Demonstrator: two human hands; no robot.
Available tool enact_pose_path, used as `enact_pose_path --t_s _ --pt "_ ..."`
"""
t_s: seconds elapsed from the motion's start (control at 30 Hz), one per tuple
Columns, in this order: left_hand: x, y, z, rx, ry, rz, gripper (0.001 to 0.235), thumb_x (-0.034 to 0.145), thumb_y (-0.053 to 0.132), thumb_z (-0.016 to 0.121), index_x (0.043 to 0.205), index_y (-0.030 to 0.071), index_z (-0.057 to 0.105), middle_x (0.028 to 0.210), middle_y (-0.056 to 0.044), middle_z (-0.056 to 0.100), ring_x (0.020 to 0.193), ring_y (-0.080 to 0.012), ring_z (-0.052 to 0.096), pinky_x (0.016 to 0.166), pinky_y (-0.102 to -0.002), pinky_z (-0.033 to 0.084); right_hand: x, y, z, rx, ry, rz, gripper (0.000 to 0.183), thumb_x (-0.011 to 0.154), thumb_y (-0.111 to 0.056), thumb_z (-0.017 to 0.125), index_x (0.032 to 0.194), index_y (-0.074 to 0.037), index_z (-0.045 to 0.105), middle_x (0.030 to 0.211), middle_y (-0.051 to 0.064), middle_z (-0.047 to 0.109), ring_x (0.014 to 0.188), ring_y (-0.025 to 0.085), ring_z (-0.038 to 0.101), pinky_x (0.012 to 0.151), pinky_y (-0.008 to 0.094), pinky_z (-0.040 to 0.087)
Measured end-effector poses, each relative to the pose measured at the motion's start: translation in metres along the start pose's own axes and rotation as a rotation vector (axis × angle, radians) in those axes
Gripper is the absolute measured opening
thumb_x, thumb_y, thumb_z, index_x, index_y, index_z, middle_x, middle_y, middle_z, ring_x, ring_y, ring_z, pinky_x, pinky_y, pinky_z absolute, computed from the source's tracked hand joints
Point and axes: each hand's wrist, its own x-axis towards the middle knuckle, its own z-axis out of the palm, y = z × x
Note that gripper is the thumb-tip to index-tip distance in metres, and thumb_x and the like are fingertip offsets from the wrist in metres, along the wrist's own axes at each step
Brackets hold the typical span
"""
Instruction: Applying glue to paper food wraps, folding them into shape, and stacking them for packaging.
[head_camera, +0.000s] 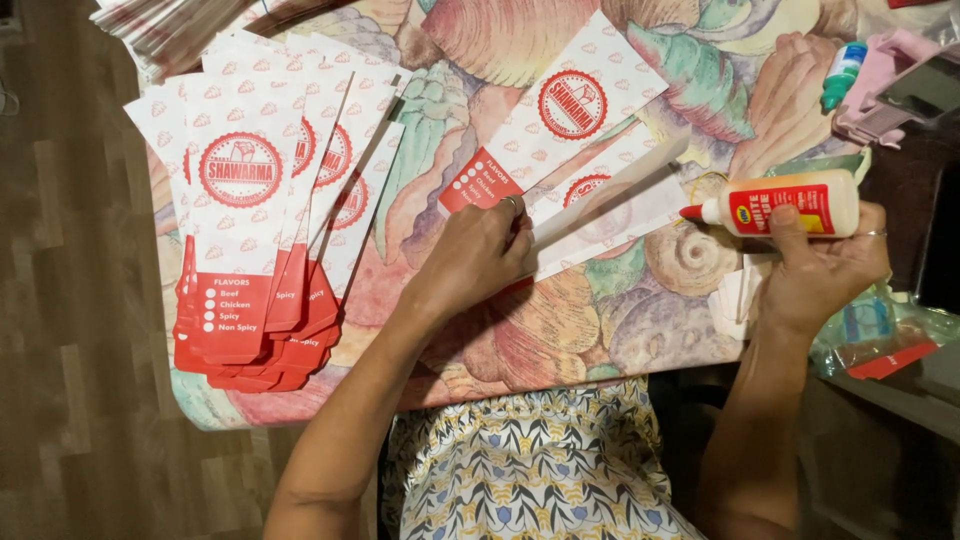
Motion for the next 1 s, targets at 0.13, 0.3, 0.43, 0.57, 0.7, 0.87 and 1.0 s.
enact_pose_path --t_s 0.13,0.3,0.43,0.57,0.7,0.87,1.0 --pt "0.001 -0.003 0.002 0.006 0.015 0.016 0.021 0.097 0.020 0.049 0.089 0.004 0.060 0.075 -0.020 0.069 0.065 -0.0418 0.062 0.060 -0.051 0.042 0.002 0.005 -0.004 -0.042 0.003 -0.021 0.032 0.101 0.006 0.088 0.110 0.002 0.057 0.102 0.014 0.066 0.096 0.025 0.067 0.081 0.042 0.065" --pt "0.001 0.001 -0.002 -0.013 -0.008 -0.017 0.020 0.099 0.019 0.050 0.089 0.004 0.058 0.072 -0.020 0.067 0.060 -0.0388 0.059 0.058 -0.049 0.042 -0.009 -0.017 0.010 -0.018 -0.028 0.080 0.032 0.102 0.007 0.088 0.108 -0.001 0.057 0.106 0.013 0.065 0.102 0.025 0.070 0.083 0.034 0.070" --pt "0.002 -0.001 0.000 -0.022 0.037 0.006 0.019 0.094 0.017 0.047 0.084 0.004 0.056 0.072 -0.022 0.068 0.062 -0.0440 0.060 0.059 -0.051 0.042 -0.029 -0.017 0.026 0.224 -0.058 0.197 0.035 0.096 0.007 0.084 0.107 -0.004 0.052 0.098 0.010 0.063 0.095 0.025 0.071 0.081 0.048 0.071" --pt "0.001 0.004 -0.006 -0.049 0.018 -0.019 0.019 0.093 0.014 0.046 0.077 0.005 0.050 0.063 -0.019 0.060 0.054 -0.0374 0.054 0.054 -0.049 0.036 -0.058 -0.058 0.056 0.295 -0.131 0.353 0.032 0.092 0.012 0.078 0.112 0.000 0.056 0.100 0.015 0.065 0.093 0.029 0.073 0.078 0.044 0.073" --pt "0.000 0.009 -0.016 -0.099 -0.031 -0.066 0.019 0.096 0.015 0.046 0.083 0.005 0.055 0.067 -0.017 0.063 0.057 -0.0323 0.056 0.055 -0.048 0.037 -0.088 -0.046 0.071 0.322 -0.321 0.216 0.023 0.094 0.002 0.079 0.107 -0.002 0.061 0.101 0.007 0.069 0.093 0.022 0.073 0.081 0.029 0.069" --pt "-0.001 -0.002 -0.014 -0.139 0.033 0.001 0.023 0.090 0.026 0.056 0.090 0.004 0.065 0.072 -0.025 0.068 0.085 -0.0535 0.071 0.078 -0.059 0.055 -0.131 -0.049 0.108 0.286 -0.335 0.134 0.037 0.076 -0.002 0.091 0.100 0.001 0.063 0.090 0.013 0.070 0.091 0.017 0.066 0.089 0.038 0.057" --pt "0.006 -0.014 -0.007 -0.147 0.030 0.018 0.022 0.090 0.025 0.059 0.094 0.005 0.065 0.075 -0.027 0.069 0.086 -0.0543 0.070 0.078 -0.059 0.055 -0.150 -0.059 0.128 0.341 -0.407 0.149 0.038 0.071 -0.001 0.092 0.100 0.003 0.068 0.089 0.014 0.075 0.091 0.017 0.070 0.087 0.037 0.058"
